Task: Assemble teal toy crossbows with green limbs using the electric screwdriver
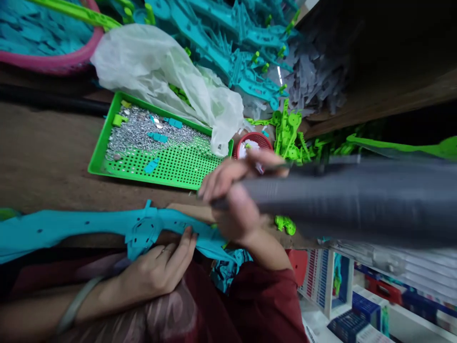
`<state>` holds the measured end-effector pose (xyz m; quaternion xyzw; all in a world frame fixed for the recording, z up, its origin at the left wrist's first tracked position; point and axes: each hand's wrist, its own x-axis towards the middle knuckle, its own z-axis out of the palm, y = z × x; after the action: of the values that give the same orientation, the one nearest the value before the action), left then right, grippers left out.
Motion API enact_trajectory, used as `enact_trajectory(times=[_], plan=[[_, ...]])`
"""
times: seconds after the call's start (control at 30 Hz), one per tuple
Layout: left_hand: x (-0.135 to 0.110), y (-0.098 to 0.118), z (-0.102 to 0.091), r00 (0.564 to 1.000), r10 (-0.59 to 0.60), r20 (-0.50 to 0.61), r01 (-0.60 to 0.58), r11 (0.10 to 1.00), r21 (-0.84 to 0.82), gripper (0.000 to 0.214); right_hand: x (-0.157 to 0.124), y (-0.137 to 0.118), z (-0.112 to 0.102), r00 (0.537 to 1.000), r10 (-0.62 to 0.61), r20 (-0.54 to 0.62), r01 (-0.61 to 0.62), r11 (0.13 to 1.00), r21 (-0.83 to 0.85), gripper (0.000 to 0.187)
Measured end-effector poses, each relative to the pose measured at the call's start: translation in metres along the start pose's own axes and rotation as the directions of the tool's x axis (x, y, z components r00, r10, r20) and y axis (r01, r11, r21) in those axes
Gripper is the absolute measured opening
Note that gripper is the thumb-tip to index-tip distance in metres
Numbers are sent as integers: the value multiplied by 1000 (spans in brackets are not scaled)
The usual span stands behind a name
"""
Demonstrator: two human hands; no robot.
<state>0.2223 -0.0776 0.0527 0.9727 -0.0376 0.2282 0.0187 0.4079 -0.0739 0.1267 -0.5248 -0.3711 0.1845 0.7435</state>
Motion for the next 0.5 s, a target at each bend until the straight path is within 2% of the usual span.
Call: enact_trajectory(times=[0.07, 0.13, 0.2, 0.3, 0.4, 0.5], plan=[[0, 2, 1, 1000, -27, -6, 26, 999, -41, 32, -35, -20, -2, 981, 112, 159, -100, 991, -84, 38], [-2, 4, 3, 998, -57, -36, 53, 993, -104, 31, -62, -26, -7, 956, 141, 257, -101, 982, -162, 51], [-3, 6, 4, 995, -79, -68, 69, 987, -145, 30, -75, -20, -12, 937, 132, 324, -73, 979, -190, 65], [-4, 6, 5, 992, -94, -80, 80, 984, -156, 31, -77, -8, -15, 929, 59, 366, -11, 991, -131, 73], [-3, 6, 5, 991, -102, -82, 89, 984, -154, 32, -72, 0, -14, 931, -12, 364, 46, 995, -85, 64], [-2, 7, 5, 991, -114, -77, 100, 982, -162, 32, -71, 4, -10, 934, -15, 356, 61, 991, -117, 56]])
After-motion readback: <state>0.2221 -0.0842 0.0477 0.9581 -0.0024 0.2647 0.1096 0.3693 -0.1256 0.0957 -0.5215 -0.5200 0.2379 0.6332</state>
